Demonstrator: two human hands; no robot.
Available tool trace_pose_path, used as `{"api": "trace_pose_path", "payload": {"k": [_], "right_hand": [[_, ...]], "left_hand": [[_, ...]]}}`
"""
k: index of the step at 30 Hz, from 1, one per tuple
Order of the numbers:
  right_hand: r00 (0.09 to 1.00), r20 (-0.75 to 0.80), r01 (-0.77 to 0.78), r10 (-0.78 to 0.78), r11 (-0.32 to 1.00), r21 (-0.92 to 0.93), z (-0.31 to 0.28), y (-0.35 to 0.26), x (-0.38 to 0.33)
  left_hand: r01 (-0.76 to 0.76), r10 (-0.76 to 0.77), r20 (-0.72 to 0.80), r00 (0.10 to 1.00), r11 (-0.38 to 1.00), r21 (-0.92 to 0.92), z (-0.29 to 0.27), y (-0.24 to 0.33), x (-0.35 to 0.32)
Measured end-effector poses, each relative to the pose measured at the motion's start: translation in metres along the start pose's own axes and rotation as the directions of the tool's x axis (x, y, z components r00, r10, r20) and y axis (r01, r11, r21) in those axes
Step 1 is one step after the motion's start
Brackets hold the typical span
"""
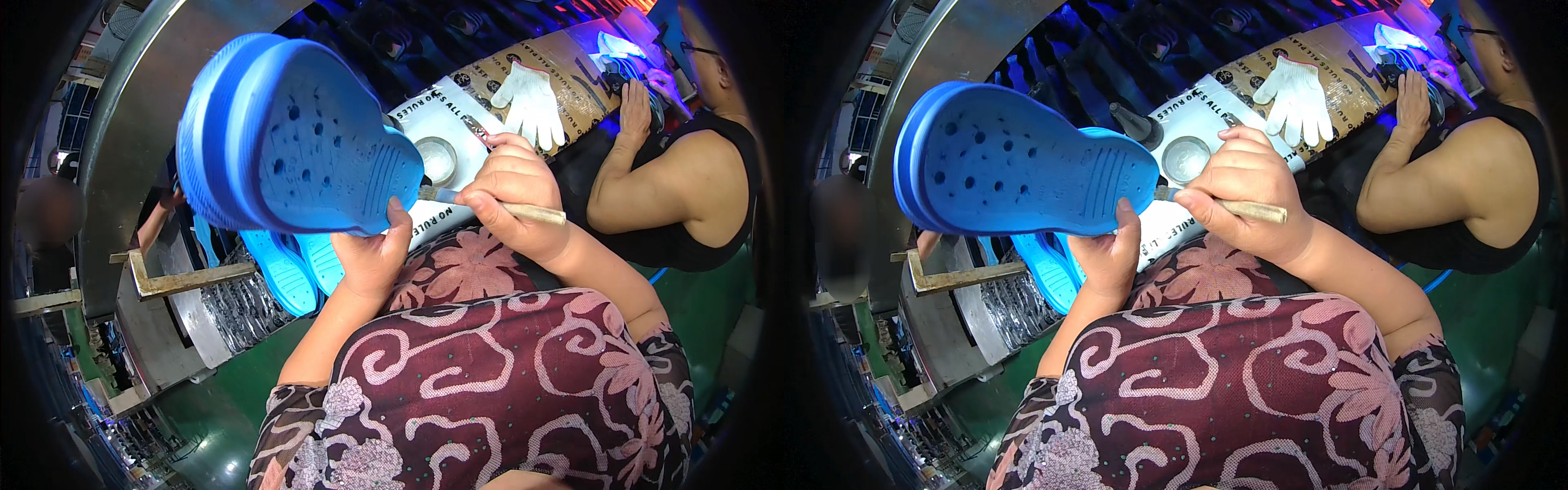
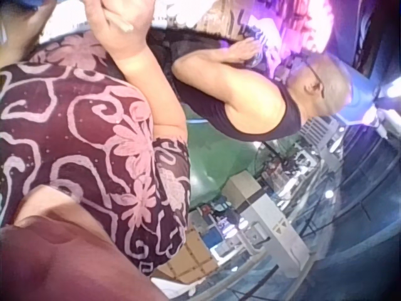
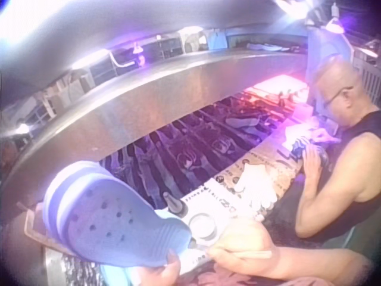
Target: The person applies liquid to shoe soles using a brush, dipping the brush into a container, spreading it across the bottom of each sole, and placing the soles onto an upper conveyor belt.
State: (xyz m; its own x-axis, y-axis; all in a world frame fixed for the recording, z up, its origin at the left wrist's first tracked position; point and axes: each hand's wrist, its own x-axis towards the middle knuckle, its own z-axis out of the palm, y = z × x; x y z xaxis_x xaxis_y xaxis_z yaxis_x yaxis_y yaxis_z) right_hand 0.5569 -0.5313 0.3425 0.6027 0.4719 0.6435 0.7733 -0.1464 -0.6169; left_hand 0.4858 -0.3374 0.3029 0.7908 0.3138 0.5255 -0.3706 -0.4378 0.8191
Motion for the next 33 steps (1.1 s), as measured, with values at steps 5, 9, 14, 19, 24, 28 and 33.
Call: {"api": "trace_pose_path", "payload": {"k": [5, 9, 14, 19, 24, 28, 33], "right_hand": [[0.999, -0.030, -0.033, 0.035, 0.999, 0.038, -0.003, 0.004, 0.000], [1.000, 0.001, -0.008, 0.008, 1.000, -0.012, 0.005, 0.002, 0.001], [0.996, -0.049, -0.067, 0.070, 0.995, 0.072, 0.000, 0.007, -0.001], [0.999, 0.006, -0.039, 0.039, 0.999, 0.010, 0.005, 0.008, 0.000], [0.992, -0.068, -0.103, 0.107, 0.992, 0.070, 0.003, 0.007, -0.002], [0.998, -0.012, -0.065, 0.065, 0.998, -0.012, 0.006, 0.006, -0.002], [0.992, -0.091, -0.078, 0.083, 0.995, 0.054, 0.001, 0.011, -0.001]], "left_hand": [[-0.016, 0.016, 0.001, 1.000, 0.993, -0.118, -0.002, -0.007, -0.003], [-0.006, 0.001, -0.038, 0.999, 0.990, -0.141, 0.002, -0.005, -0.002], [-0.046, 0.045, -0.020, 0.999, 0.997, -0.058, 0.001, -0.010, -0.001], [-0.013, 0.012, -0.020, 1.000, 0.997, -0.076, 0.003, -0.010, -0.001], [0.013, -0.024, -0.067, 0.997, 0.988, -0.156, 0.005, -0.004, 0.000], [0.016, -0.021, -0.035, 0.999, 0.992, -0.127, 0.004, -0.002, 0.002], [0.005, -0.007, -0.018, 1.000, 0.994, -0.110, 0.005, -0.004, 0.004]]}}
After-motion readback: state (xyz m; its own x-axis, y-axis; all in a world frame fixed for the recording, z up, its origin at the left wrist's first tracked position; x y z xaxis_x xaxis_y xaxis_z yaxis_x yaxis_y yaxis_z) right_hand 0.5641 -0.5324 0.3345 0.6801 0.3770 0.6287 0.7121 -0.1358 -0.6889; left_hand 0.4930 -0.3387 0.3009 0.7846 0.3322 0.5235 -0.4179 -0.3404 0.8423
